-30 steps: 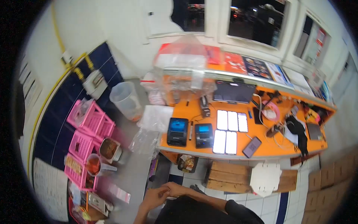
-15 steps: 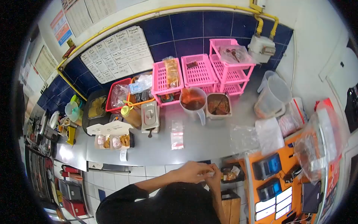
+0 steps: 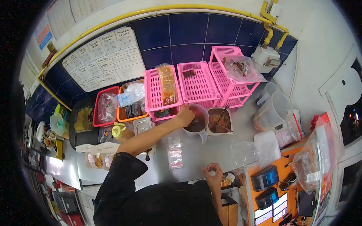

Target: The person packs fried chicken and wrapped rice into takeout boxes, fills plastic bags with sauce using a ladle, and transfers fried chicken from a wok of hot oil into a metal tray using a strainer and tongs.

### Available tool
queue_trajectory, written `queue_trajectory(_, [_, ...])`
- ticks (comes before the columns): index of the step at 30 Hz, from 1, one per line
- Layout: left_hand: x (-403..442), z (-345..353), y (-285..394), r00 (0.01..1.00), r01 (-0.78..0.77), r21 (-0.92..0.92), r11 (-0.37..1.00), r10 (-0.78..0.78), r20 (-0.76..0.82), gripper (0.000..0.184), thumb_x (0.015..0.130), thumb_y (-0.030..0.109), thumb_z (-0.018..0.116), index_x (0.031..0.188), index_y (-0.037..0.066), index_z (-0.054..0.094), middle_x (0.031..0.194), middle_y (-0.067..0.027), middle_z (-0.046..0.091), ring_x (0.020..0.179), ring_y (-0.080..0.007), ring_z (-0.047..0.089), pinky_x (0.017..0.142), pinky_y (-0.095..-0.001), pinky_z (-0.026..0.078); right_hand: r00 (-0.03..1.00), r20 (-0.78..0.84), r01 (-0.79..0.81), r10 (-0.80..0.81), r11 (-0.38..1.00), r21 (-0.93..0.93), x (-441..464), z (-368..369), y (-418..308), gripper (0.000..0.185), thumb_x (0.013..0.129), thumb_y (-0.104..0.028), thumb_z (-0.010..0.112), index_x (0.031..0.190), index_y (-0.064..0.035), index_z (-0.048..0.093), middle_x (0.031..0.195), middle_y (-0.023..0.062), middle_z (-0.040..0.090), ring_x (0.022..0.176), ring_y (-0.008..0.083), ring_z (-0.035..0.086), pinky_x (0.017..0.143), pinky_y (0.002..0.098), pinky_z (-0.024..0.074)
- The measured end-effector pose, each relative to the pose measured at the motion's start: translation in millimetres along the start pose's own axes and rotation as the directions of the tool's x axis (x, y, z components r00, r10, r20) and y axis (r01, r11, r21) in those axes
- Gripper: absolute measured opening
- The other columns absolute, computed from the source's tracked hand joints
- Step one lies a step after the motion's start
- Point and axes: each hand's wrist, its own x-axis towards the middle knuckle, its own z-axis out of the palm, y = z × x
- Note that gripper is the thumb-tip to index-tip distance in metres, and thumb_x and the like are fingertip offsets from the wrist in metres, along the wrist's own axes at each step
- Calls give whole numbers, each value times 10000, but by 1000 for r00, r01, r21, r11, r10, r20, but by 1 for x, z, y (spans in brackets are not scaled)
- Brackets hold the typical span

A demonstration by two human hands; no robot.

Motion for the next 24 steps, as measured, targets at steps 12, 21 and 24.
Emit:
queue_trajectory(12, [-19,-8,-18,996,-68,-194,979,56,-63,158,704,221,647,734,79,709,682,-145,671,686,-293,678,617,-428,516,993,5,-116,116,987,111,30,14,6,216,780,-85,764,862,-50,567,753,-15,562,695,66,523,697,233,433])
queue_trajectory(21, [-75,-33,-40,966,100,-698,710,-237,-103,187,785,241,584,795,89,693,730,-128,672,721,-337,660,672,-435,518,998,45,-33,32,999,21,62,-3,-8,223,776,-84,768,872,-37,573,766,1,567,699,70,523,684,235,439])
queue_trajectory(24, [-95,-37,-43,951,194,-789,583,-310,5,176,787,252,600,828,117,705,796,-98,694,780,-289,676,723,-426,525,999,39,15,-17,999,44,78,-4,-16,252,749,-86,795,858,-37,573,751,1,570,696,74,527,673,238,441])
